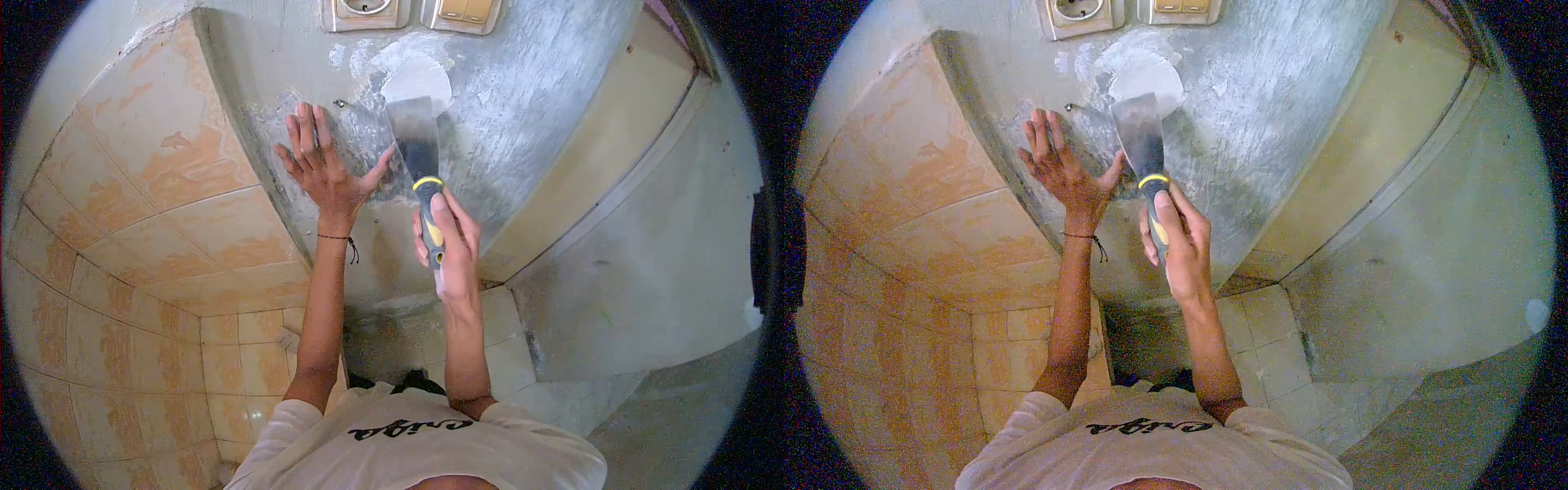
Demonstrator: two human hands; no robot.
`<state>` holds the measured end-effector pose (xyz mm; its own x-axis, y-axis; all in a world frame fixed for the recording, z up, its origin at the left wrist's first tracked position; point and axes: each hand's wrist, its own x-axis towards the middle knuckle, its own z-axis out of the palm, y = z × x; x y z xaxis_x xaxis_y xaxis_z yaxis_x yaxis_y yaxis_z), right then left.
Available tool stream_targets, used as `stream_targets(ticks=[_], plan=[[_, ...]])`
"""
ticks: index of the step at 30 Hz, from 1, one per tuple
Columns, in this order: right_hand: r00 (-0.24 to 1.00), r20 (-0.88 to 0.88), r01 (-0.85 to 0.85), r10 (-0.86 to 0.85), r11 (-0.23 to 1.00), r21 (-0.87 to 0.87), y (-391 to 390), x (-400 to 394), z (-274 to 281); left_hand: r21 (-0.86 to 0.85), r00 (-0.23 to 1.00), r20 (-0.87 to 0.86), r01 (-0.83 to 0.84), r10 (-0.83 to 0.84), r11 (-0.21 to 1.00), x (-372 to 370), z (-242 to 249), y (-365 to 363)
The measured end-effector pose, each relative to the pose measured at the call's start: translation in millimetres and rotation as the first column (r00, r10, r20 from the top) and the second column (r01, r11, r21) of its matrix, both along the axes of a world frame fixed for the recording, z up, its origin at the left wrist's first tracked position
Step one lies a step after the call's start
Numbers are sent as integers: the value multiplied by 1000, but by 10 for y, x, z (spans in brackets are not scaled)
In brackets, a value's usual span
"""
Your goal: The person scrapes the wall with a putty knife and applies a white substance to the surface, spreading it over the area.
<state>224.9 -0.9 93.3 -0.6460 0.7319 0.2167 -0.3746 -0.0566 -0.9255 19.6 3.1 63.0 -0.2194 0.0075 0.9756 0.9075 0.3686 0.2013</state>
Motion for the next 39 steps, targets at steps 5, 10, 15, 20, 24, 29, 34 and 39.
stream_targets(ticks=[5,10,15,20,24,29,34,39], plan=[[850,-513,-329,116,879,-345,-27,-41,-21,0,1000,-8,2,-2,1000,-16,-11,2],[710,-544,-656,447,702,-279,134,-51,-54,-9,1000,-6,-2,2,1000,-15,-7,0],[765,-458,-605,452,748,-272,122,-146,113,-18,1000,8,11,-11,1000,-7,-14,-21],[789,-437,-586,433,743,-323,149,-254,194,-11,1000,-2,-7,7,1000,-27,-24,1],[800,-449,-556,398,774,-304,40,-250,273,-26,1000,3,4,-4,1000,-23,-32,-3],[810,-451,-547,375,760,-350,111,-242,295,-22,1000,-6,-13,13,1000,-30,-50,14],[792,-475,-574,384,734,-364,114,-183,281,-23,1000,8,-4,5,1000,-10,-25,4],[804,-461,-559,374,740,-374,60,-131,375,-17,1000,15,1,-1,1000,11,-21,10]])
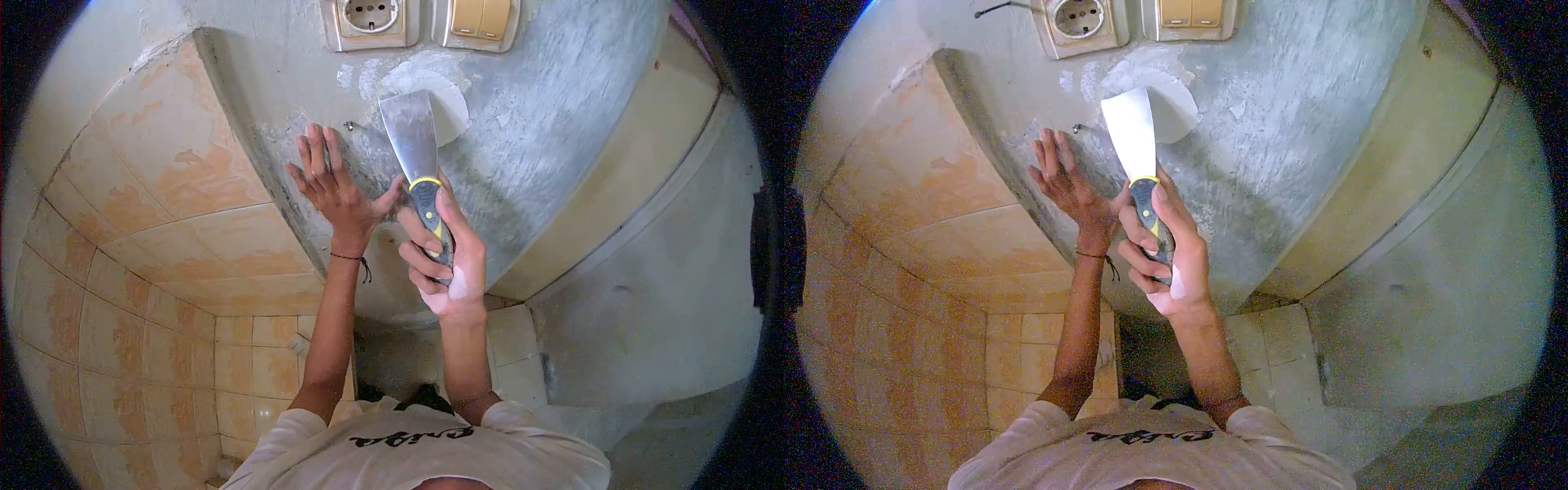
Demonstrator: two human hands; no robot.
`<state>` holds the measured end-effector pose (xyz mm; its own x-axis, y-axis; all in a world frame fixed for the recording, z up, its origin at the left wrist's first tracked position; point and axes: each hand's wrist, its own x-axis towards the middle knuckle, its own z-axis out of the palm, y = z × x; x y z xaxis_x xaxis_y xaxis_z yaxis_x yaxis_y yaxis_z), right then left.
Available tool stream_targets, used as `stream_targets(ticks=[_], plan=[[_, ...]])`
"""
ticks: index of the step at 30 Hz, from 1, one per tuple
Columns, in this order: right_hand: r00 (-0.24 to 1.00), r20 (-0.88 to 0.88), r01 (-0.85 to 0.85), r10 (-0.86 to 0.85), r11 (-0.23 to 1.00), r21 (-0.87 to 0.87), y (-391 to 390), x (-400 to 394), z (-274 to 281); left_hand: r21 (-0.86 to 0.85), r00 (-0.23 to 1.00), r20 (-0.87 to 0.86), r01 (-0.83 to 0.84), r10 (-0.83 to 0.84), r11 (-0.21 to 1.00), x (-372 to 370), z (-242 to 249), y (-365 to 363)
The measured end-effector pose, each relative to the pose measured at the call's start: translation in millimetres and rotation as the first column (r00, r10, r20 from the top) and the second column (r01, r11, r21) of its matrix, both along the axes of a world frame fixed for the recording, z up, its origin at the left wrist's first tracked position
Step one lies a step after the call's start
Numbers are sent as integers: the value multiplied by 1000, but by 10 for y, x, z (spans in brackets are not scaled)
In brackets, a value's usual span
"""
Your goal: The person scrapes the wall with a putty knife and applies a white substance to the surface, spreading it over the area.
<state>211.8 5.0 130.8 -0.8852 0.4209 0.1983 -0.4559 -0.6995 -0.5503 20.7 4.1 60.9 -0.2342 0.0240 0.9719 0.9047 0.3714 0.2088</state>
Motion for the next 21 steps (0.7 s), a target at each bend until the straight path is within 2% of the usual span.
stream_targets(ticks=[8,21], plan=[[995,65,71,-73,997,37,-5,-50,-1,-2,1000,-17,2,-2,1000,-8,-7,-9],[999,33,16,-16,1000,-7,-7,-71,39,1,1000,5,4,-4,1000,-11,10,6]])
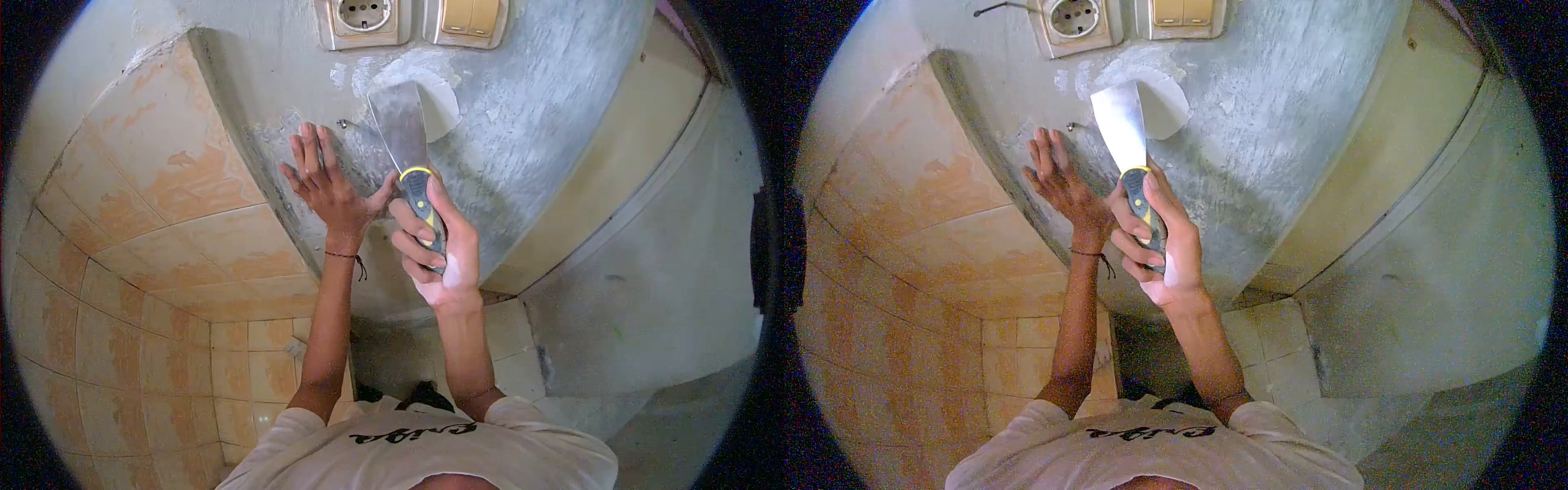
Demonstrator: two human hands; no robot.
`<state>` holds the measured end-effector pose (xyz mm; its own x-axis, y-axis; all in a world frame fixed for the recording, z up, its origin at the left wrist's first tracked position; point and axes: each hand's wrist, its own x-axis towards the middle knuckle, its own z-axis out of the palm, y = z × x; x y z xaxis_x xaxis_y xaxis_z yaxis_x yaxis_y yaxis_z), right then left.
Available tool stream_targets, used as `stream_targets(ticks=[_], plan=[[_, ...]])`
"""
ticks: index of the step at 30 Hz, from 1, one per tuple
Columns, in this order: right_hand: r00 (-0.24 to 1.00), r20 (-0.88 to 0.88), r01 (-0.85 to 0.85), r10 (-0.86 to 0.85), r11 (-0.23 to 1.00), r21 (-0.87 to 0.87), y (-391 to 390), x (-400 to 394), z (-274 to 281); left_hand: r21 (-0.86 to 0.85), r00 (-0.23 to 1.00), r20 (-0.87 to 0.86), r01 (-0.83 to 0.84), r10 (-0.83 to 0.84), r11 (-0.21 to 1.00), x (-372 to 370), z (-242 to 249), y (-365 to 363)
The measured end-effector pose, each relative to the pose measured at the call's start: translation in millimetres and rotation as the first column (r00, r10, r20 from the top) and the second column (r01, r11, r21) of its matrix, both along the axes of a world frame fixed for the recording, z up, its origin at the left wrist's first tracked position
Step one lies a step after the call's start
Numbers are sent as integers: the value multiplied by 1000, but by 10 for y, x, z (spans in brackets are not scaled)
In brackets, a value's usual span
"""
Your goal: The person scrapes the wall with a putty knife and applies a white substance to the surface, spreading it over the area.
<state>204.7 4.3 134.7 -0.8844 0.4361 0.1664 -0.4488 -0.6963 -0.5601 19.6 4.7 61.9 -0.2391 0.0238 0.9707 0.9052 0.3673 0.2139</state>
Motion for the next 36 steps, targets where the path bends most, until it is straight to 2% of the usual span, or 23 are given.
stream_targets(ticks=[11,14,17,20,24,29,32,36], plan=[[999,11,33,-33,999,16,-42,21,-37,-6,1000,-16,-11,10,1000,-16,-9,-31],[998,-51,-41,42,999,15,40,-10,-25,25,1000,-24,-6,7,1000,-16,24,16],[998,19,53,-54,998,42,-46,21,29,-2,1000,-18,-17,17,1000,-29,42,-13],[999,-41,6,-5,1000,19,16,-12,-27,1,1000,-15,-22,22,1000,11,11,-8],[1000,-14,22,-21,1000,12,-37,3,0,11,1000,-20,-6,7,1000,-3,4,-12],[998,-37,-50,50,999,-8,9,-17,-9,3,1000,-4,7,-7,1000,12,-15,-18],[1000,-15,18,-18,1000,-20,-56,32,-60,2,1000,-4,5,-5,1000,-32,22,-9],[999,-47,-19,18,999,-29,-5,-77,-59,5,1000,-13,-2,2,1000,-20,-29,-2]])
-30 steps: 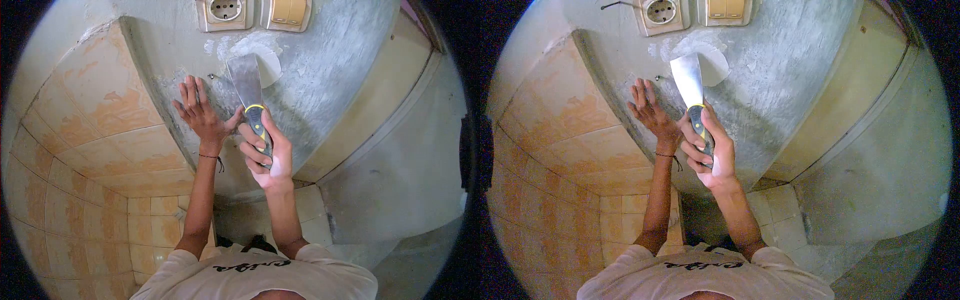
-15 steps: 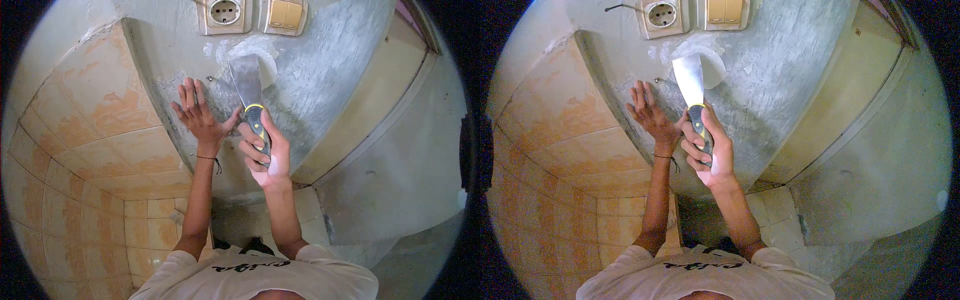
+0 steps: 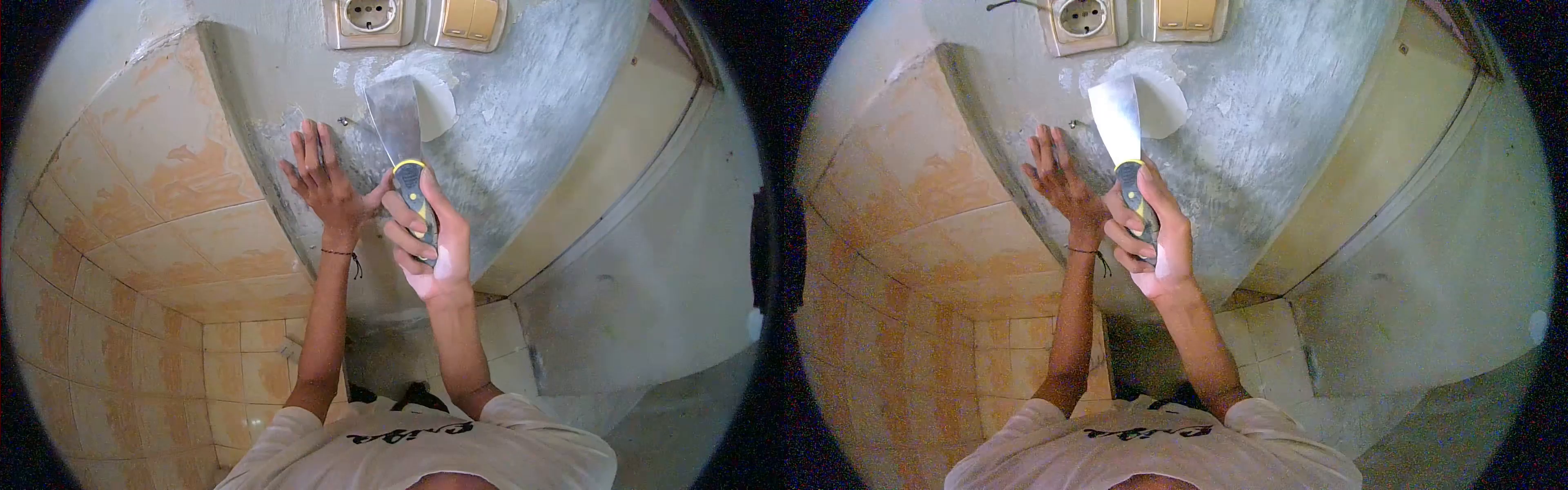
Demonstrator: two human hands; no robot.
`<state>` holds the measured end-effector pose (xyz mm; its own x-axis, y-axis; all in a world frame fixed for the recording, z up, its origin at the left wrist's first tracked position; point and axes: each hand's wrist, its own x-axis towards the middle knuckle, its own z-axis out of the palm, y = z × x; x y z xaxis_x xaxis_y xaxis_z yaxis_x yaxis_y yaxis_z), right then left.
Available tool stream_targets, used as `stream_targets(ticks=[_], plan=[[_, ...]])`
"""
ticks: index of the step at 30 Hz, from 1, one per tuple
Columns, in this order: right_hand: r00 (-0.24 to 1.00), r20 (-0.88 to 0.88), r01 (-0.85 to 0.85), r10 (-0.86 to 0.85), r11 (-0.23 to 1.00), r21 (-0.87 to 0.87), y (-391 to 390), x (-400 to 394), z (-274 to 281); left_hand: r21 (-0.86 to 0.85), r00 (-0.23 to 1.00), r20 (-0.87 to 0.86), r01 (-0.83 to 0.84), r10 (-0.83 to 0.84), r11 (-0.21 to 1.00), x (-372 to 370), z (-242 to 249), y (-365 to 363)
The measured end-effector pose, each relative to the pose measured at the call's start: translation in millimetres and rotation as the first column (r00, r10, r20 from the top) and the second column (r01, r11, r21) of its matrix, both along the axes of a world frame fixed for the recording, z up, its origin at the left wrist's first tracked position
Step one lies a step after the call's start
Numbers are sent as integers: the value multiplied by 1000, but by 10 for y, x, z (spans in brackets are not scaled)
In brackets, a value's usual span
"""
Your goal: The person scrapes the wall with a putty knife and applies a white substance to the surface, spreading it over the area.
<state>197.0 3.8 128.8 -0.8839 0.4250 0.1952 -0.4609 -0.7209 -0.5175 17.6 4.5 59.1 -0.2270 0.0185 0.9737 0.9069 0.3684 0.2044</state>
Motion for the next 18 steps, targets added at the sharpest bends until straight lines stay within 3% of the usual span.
stream_targets(ticks=[5,18], plan=[[998,-12,60,-59,997,55,0,14,11,-3,1000,-3,-20,20,1000,13,24,-15],[997,36,73,-73,997,2,-136,108,74,-5,1000,5,1,-1,1000,38,10,-26]])
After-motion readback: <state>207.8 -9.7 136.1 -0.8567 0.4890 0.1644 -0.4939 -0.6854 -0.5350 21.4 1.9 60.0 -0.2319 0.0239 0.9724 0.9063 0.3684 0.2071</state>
